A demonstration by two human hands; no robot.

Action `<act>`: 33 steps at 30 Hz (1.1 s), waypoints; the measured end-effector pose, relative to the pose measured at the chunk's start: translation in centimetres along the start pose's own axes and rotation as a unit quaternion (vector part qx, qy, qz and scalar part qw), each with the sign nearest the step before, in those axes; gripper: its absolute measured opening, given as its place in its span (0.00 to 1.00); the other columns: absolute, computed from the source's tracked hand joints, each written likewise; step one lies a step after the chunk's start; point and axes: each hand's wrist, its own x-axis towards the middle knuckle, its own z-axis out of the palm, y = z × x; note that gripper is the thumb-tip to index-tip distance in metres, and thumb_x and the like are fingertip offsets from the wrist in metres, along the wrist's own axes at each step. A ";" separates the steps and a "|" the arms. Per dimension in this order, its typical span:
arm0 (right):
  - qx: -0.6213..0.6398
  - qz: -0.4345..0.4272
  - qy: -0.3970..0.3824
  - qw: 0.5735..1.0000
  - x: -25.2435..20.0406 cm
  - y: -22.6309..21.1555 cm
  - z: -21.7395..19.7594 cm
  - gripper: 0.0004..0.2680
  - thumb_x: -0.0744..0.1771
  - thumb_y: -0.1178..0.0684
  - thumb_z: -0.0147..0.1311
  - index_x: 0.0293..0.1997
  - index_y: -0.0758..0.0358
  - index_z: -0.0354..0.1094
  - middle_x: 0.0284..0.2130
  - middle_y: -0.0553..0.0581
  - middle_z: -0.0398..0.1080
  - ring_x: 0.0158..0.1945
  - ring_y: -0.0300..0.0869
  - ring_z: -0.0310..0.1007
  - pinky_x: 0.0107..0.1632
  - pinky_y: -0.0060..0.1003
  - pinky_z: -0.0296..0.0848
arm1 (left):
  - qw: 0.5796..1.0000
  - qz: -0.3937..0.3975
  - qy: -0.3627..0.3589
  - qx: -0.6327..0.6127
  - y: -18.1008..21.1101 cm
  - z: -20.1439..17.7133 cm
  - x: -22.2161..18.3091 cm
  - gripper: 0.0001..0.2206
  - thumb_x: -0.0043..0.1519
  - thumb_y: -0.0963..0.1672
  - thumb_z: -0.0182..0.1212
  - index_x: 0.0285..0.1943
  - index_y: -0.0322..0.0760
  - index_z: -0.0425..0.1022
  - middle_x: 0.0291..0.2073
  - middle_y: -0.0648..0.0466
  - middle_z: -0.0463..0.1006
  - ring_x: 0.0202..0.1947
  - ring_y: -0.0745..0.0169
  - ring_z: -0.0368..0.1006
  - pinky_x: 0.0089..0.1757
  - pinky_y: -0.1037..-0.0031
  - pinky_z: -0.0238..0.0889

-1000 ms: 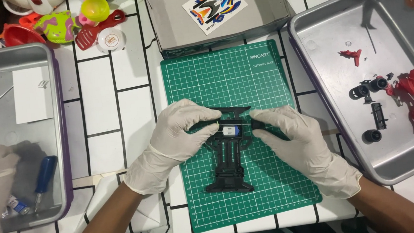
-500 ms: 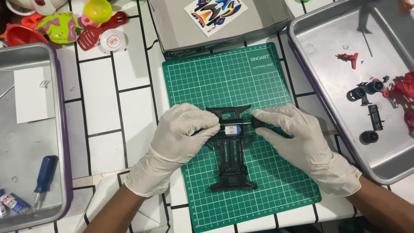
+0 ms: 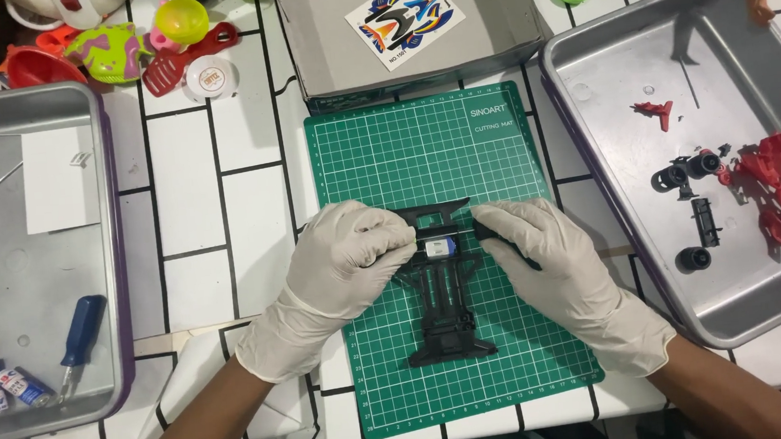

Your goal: Assembling a toy car chassis by installing internal components like gears and a motor.

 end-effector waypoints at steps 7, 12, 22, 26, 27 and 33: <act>0.036 0.115 -0.067 0.990 0.8 -1.1 -0.8 0.15 0.60 0.59 0.68 0.51 0.55 0.78 0.37 0.54 0.77 0.42 0.47 0.77 0.44 0.40 0.79 | 1.000 -0.004 -0.011 0.006 -0.7 -0.6 0.3 0.02 0.60 0.38 0.68 0.37 0.31 0.84 0.26 0.58 0.79 0.31 0.72 0.69 0.38 0.82 0.63; 0.054 0.185 -0.080 0.978 1.5 -1.6 -1.2 0.12 0.61 0.58 0.68 0.48 0.57 0.78 0.36 0.54 0.77 0.41 0.44 0.77 0.45 0.38 0.77 | 1.000 -0.004 -0.029 0.010 -1.2 -0.8 0.6 0.01 0.59 0.38 0.69 0.36 0.33 0.84 0.25 0.60 0.78 0.30 0.72 0.68 0.37 0.83 0.63; 0.086 0.087 -0.042 0.992 0.8 -0.2 -0.7 0.10 0.59 0.63 0.69 0.42 0.60 0.79 0.35 0.54 0.79 0.42 0.47 0.80 0.44 0.37 0.78 | 0.998 -0.002 -0.058 0.012 -2.1 -1.3 1.1 0.01 0.58 0.39 0.71 0.34 0.35 0.84 0.24 0.62 0.76 0.27 0.73 0.67 0.34 0.84 0.62; 0.077 0.056 -0.040 0.995 0.3 0.1 -0.4 0.11 0.60 0.62 0.69 0.42 0.58 0.78 0.36 0.52 0.78 0.40 0.45 0.79 0.42 0.37 0.78 | 0.998 0.003 -0.066 0.012 -2.2 -1.6 0.9 0.01 0.57 0.39 0.72 0.33 0.36 0.84 0.24 0.64 0.76 0.26 0.73 0.67 0.33 0.84 0.62; 0.099 0.086 -0.044 0.990 0.4 -0.2 -0.6 0.10 0.59 0.62 0.69 0.41 0.60 0.78 0.35 0.54 0.79 0.38 0.45 0.80 0.41 0.35 0.78 | 0.997 0.005 -0.070 0.012 -2.2 -1.6 0.9 0.02 0.57 0.39 0.72 0.33 0.37 0.84 0.24 0.64 0.75 0.25 0.73 0.66 0.33 0.85 0.62; 0.130 0.097 -0.029 0.986 0.7 -1.0 -0.8 0.09 0.59 0.65 0.68 0.39 0.65 0.78 0.32 0.57 0.78 0.33 0.45 0.79 0.38 0.36 0.79 | 0.997 0.016 -0.079 0.016 -2.6 -1.6 1.8 0.02 0.56 0.40 0.73 0.32 0.38 0.84 0.23 0.66 0.74 0.23 0.73 0.66 0.31 0.85 0.61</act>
